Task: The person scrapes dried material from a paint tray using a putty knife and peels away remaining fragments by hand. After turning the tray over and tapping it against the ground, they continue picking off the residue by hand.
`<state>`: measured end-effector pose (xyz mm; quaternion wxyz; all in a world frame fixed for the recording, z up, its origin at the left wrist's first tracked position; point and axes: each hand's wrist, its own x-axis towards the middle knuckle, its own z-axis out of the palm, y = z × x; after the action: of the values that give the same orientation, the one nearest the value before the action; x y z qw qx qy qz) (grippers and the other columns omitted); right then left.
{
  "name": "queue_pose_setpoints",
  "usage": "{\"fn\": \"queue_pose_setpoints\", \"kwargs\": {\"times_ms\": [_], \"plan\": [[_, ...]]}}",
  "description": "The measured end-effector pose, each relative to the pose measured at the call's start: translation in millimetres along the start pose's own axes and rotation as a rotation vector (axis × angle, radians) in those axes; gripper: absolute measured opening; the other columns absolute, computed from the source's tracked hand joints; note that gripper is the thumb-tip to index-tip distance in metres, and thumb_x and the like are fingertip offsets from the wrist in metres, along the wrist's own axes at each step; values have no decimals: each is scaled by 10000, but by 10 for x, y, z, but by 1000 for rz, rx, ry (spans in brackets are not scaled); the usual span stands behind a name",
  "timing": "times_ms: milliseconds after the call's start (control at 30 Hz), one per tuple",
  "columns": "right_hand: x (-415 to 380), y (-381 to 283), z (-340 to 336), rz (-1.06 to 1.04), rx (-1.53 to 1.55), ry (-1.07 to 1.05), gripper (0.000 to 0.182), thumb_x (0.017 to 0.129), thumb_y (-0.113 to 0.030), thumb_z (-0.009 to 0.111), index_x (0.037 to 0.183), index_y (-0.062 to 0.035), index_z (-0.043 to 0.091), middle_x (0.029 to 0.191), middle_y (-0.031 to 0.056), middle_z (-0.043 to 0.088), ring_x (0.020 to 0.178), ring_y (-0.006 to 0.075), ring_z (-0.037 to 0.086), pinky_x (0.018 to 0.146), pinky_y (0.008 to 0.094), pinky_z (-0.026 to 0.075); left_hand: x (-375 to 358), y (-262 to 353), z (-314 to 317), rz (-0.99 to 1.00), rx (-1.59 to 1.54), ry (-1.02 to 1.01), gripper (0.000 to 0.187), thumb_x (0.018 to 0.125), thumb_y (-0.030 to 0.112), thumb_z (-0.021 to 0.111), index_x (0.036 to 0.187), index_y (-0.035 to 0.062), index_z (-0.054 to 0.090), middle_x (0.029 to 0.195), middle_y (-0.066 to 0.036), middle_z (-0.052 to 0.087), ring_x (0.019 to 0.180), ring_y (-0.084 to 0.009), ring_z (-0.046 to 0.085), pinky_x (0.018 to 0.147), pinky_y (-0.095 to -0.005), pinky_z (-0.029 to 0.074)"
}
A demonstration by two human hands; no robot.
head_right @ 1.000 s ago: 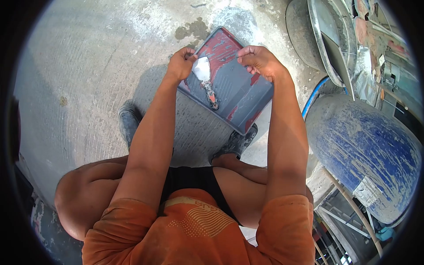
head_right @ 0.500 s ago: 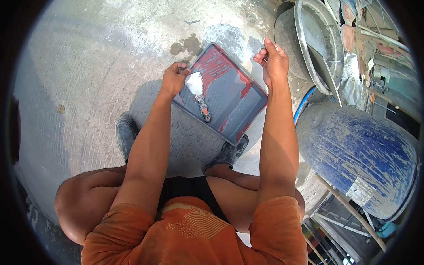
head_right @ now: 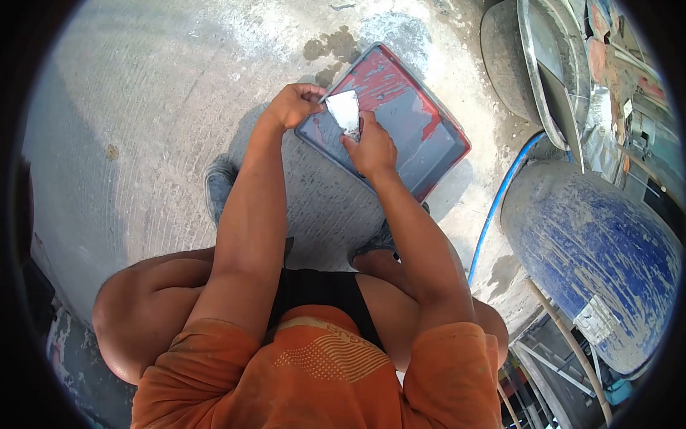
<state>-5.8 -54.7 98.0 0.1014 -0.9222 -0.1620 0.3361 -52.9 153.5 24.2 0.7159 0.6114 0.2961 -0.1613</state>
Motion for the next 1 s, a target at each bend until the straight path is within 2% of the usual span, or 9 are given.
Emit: {"fn": "queue_pose_setpoints", "kwargs": {"times_ms": [100,167,267,333,400,500,700,933,1000], "plan": [[-15,-4,113,10,45,78,729,875,-273,774,1501,-96,444,1232,239,674,1157,427,657,983,500,515,-4,-19,-73,-1,-15,-70,430,841,-71,745,1264,7,729,1057,-89,757,923,-163,680,832,-303,556],[27,91,26,-165,63,271,725,902,-224,725,1544,-119,404,1229,262,649,1143,453,646,985,511,513,77,-112,-114,18,-25,-167,458,838,-90,723,1284,19,730,1112,-100,753,961,-173,685,872,-310,556],[175,208,-171,-109,23,350,721,923,-208,696,1571,-135,389,1215,281,628,1120,482,637,983,520,514,46,-126,-93,8,-40,-124,452,838,-87,707,1272,31,742,1118,-95,747,972,-179,678,892,-314,546],[171,224,-236,-93,-8,293,725,946,-201,678,1598,-141,366,1257,272,638,1151,465,634,979,520,519,-15,-72,-99,9,-40,-122,452,841,-75,712,1276,42,744,1110,-91,746,969,-183,675,899,-315,542],[167,327,-135,-308,11,187,709,970,-206,670,1609,-190,363,1314,241,647,1161,435,643,966,509,527,-61,-62,-101,8,-34,-122,453,844,-63,716,1281,54,746,1103,-87,745,966,-186,673,905,-316,538],[61,379,-70,-400,-172,-10,703,989,-219,661,1619,-256,352,1347,193,658,1157,407,658,957,498,532,-66,-68,-100,-5,-112,-126,438,855,-49,717,1274,71,755,1098,-85,740,971,-190,666,920,-322,531],[305,438,-214,-264,-117,263,663,1003,-249,643,1607,-305,376,1320,156,678,1143,394,668,966,485,539,-115,14,-66,-25,-8,-45,390,905,-54,699,1265,84,759,1137,-84,751,995,-191,677,916,-323,547],[320,597,-419,-509,-209,-4,665,1010,-232,628,1615,-310,363,1358,148,670,1179,398,655,962,488,539,-93,16,-96,-26,-44,-87,388,901,-30,716,1270,82,755,1170,-83,735,1019,-193,666,945,-327,532],[474,543,-453,-381,-107,252,666,1013,-235,622,1618,-316,356,1386,154,658,1210,395,643,988,486,535,-99,2,-97,-43,-68,-118,405,887,-17,725,1280,78,750,1200,-81,718,1043,-198,655,970,-331,518]]}}
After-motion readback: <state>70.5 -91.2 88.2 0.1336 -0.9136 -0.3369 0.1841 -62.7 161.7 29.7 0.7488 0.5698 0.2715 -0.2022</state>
